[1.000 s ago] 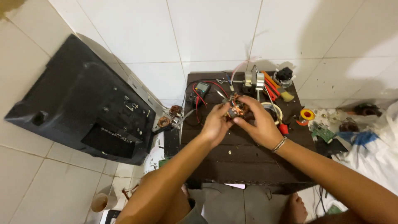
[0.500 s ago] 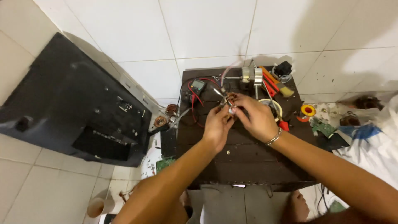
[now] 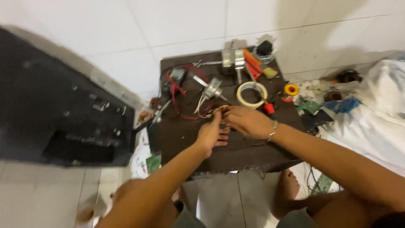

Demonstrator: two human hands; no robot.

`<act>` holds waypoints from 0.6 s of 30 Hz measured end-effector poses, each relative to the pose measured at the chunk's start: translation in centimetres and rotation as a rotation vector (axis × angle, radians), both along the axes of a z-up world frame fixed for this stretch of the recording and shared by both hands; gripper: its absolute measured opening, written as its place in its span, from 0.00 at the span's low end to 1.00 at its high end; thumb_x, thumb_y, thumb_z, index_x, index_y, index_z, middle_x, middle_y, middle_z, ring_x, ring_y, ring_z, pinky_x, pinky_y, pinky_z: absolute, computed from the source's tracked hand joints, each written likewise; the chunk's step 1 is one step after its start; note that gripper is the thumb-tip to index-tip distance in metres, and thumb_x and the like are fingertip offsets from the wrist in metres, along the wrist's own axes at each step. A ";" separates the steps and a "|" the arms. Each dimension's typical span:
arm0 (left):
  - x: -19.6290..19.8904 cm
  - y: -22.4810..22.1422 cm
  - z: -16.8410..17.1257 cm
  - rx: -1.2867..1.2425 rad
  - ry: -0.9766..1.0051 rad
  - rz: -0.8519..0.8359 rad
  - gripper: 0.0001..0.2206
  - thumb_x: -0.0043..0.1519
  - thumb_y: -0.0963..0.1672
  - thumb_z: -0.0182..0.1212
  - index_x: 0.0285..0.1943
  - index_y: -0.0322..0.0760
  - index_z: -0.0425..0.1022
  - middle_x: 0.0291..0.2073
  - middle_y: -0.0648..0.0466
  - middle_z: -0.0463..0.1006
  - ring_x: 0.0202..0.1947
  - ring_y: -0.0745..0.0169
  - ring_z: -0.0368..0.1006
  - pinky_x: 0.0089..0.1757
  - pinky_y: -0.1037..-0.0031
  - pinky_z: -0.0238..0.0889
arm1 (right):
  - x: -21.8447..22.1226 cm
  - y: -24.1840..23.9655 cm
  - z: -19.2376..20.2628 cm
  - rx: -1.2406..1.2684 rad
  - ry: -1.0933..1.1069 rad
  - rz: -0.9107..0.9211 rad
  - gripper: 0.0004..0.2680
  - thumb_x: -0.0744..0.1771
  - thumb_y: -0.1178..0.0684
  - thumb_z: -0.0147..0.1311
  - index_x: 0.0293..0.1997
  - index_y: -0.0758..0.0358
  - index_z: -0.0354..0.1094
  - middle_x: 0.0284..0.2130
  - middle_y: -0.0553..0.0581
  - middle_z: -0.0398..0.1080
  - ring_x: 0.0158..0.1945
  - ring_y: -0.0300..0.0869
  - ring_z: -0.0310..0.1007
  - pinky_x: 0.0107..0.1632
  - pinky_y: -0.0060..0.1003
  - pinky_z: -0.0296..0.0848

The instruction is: Disassembling a motor to inspect and repair the stator by manipulating wires and applying tape.

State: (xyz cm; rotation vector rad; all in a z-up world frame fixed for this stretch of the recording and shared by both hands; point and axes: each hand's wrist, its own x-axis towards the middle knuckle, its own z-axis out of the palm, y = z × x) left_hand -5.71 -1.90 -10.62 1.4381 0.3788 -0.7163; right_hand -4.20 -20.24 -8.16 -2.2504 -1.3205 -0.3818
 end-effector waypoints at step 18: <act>3.6 2.6 -1.1 0.965 -1.924 -0.448 0.17 0.62 0.46 0.57 0.58 0.35 0.71 0.45 0.49 0.77 0.59 0.52 0.72 0.64 0.59 0.57 | 3.3 -1.8 -4.0 0.015 -0.187 0.017 0.05 0.69 0.59 0.53 0.38 0.71 0.65 0.49 0.67 0.69 0.59 0.63 0.71 0.59 0.50 0.73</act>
